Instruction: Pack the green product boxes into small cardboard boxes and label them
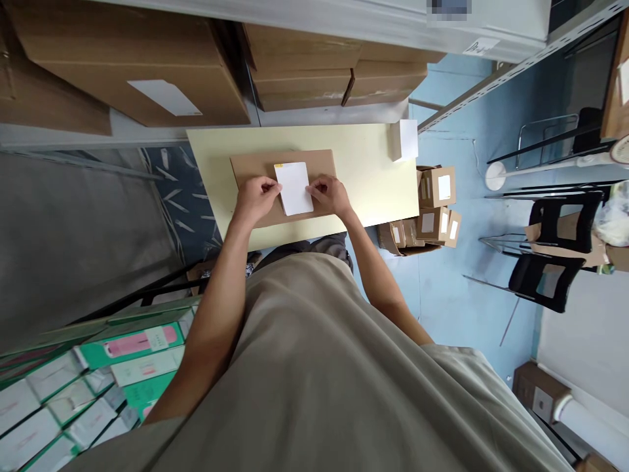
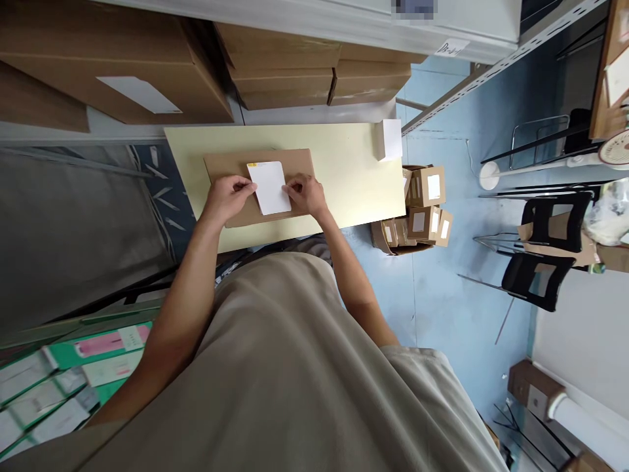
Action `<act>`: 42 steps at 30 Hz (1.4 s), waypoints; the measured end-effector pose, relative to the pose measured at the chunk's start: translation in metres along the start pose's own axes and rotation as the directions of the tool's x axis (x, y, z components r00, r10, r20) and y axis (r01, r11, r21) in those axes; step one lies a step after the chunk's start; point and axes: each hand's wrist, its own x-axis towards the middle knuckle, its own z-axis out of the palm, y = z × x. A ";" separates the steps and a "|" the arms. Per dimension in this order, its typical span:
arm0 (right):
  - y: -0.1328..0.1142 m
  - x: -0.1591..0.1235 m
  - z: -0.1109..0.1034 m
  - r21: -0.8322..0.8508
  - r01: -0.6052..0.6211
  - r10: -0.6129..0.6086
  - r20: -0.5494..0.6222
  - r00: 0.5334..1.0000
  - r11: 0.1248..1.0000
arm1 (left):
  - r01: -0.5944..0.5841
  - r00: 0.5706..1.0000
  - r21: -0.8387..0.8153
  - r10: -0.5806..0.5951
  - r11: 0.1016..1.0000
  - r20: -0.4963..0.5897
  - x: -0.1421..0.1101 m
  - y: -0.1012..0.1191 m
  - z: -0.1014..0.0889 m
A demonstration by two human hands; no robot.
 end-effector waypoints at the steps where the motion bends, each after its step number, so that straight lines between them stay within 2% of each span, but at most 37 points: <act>1: 0.000 0.000 0.000 -0.003 -0.001 0.001 -0.003 1.000 1.000 | 0.003 1.000 0.003 -0.003 1.000 -0.005 0.000 -0.001 0.001; 14: -0.006 -0.002 0.005 -0.054 -0.048 0.046 -0.038 0.998 0.997 | 0.009 1.000 0.050 -0.008 0.999 -0.022 0.000 0.003 0.002; 26: -0.008 -0.005 0.006 -0.075 -0.029 0.026 -0.043 0.999 0.997 | 0.014 1.000 0.060 -0.012 0.998 -0.029 0.000 0.003 0.003; 35: -0.014 -0.008 0.014 -0.137 -0.082 0.064 -0.137 0.989 0.987 | 0.026 0.999 0.107 -0.022 0.994 -0.043 -0.004 0.012 0.004; 39: -0.022 -0.022 0.012 -0.199 -0.126 0.093 -0.169 0.981 0.972 | 0.032 0.999 0.125 -0.028 0.992 -0.032 -0.005 0.016 0.002; 42: -0.030 -0.051 0.016 -0.296 -0.068 0.021 -0.161 0.987 0.953 | 0.028 0.999 0.123 -0.025 0.992 -0.026 -0.006 0.018 0.001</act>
